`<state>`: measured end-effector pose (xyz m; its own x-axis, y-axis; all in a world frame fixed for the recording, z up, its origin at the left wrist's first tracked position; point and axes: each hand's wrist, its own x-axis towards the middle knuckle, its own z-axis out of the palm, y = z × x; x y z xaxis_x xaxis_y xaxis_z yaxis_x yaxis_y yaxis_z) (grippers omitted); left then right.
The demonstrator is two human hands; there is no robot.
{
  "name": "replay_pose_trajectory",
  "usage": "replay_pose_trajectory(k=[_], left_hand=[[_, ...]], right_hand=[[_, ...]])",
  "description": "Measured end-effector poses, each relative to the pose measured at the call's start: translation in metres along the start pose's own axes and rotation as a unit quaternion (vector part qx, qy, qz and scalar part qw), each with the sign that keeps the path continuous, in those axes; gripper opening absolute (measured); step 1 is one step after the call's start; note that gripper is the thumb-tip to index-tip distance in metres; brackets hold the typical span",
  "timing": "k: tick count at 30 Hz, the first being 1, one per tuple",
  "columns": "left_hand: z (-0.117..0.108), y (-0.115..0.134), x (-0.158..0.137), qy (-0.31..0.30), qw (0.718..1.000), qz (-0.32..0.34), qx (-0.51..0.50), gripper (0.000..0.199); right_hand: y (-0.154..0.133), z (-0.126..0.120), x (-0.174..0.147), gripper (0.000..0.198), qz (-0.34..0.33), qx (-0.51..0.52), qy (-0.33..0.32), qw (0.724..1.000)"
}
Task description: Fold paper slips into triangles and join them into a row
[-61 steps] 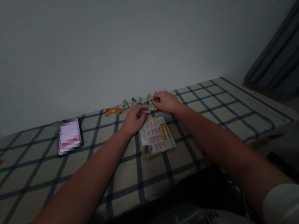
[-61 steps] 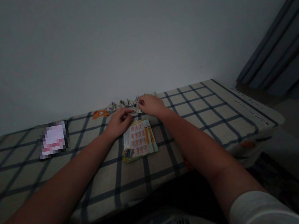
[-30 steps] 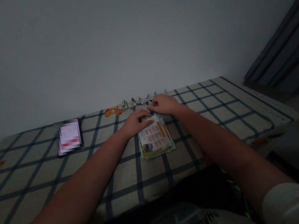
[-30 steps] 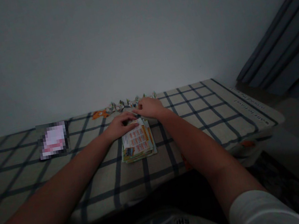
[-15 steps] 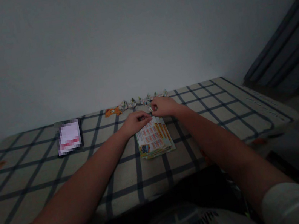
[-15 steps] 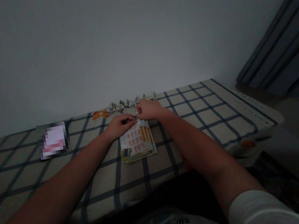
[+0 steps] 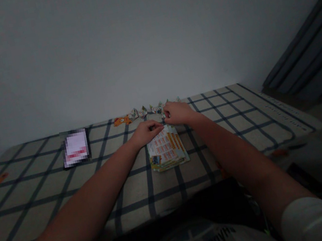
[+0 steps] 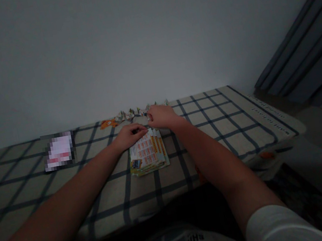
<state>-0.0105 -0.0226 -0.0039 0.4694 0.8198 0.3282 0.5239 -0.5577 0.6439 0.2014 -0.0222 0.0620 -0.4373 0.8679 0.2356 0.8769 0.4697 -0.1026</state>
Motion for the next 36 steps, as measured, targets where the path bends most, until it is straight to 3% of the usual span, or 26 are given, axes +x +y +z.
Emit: replay_pose_trajectory(k=[11,16,26,36], left_hand=[[-0.001,0.017,0.015,0.035,0.998,-0.013,0.058,0.033],[0.004,0.027,0.043,-0.005,0.996,-0.051,0.069,0.031],[0.034,0.050,0.098,-0.001,0.993,-0.059,0.102,0.025],[0.062,0.049,0.116,-0.038,0.995,-0.044,0.085,0.026]], right_hand=[[-0.010,-0.013,-0.007,0.026,0.010,-0.045,-0.009,0.999],[-0.002,-0.021,-0.008,0.030,0.020,-0.052,0.009,0.998],[0.035,-0.030,-0.006,0.032,0.111,-0.068,0.052,0.990],[0.076,-0.004,0.003,0.030,0.216,-0.065,0.053,0.973]])
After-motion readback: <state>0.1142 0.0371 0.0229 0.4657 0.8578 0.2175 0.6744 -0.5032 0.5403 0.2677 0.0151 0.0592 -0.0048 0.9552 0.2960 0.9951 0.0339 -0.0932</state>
